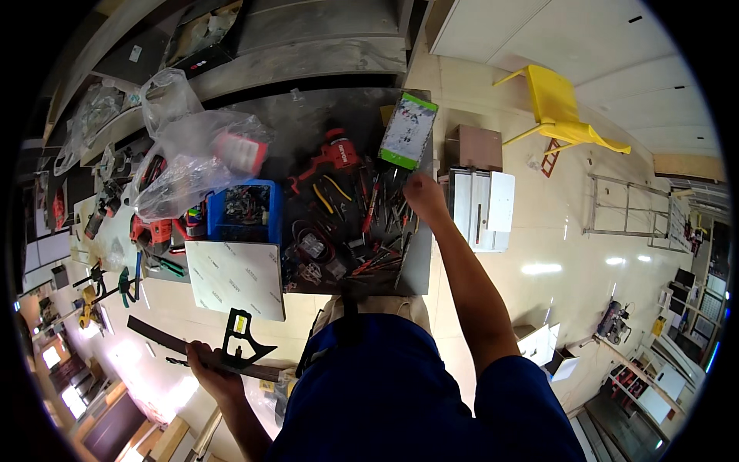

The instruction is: The person picks up a drill bit and a metal ruler, then uses a try square to measure the drill bit's length. They repeat this process with several other drill bits, placing each measured bit back on the workbench.

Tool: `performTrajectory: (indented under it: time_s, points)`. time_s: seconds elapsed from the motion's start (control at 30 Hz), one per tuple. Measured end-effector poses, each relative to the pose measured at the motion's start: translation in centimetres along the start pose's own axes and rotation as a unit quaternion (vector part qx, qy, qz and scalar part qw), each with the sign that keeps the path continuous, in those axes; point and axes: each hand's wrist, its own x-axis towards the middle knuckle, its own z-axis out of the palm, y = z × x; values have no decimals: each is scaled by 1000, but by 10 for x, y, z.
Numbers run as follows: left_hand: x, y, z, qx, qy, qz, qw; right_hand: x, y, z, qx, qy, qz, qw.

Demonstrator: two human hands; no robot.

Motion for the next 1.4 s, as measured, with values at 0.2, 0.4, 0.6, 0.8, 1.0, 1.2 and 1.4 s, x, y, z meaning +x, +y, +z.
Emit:
performTrajectory:
  time_s: [0.2, 0.4, 0.6, 0.8, 1.0, 1.2, 1.4]
  points:
    - [1, -5, -12, 8, 59, -5, 998, -58, -25, 18, 22, -39, -79, 996]
    - [-7, -28, -14, -14, 32, -127, 991, -158, -46, 59, 35, -205, -137, 968]
    - [-16, -29, -4, -17, 44, -155, 987, -195, -43, 92, 1, -438, -148, 886]
    - [-11, -22, -21, -26, -20, -157, 987, -206, -147, 74, 176, -410, -186, 875]
    - [-5, -20, -19, -16, -2, -152, 988, -207, -204, 68, 153, -537, -293, 776]
    - [-1, -11, -18, 26, -23, -123, 992, -220, -111, 88, 175, -481, -249, 823]
    - [10, -4, -33, 57, -78, -77, 992, -212, 28, 14, 20, -332, -27, 943]
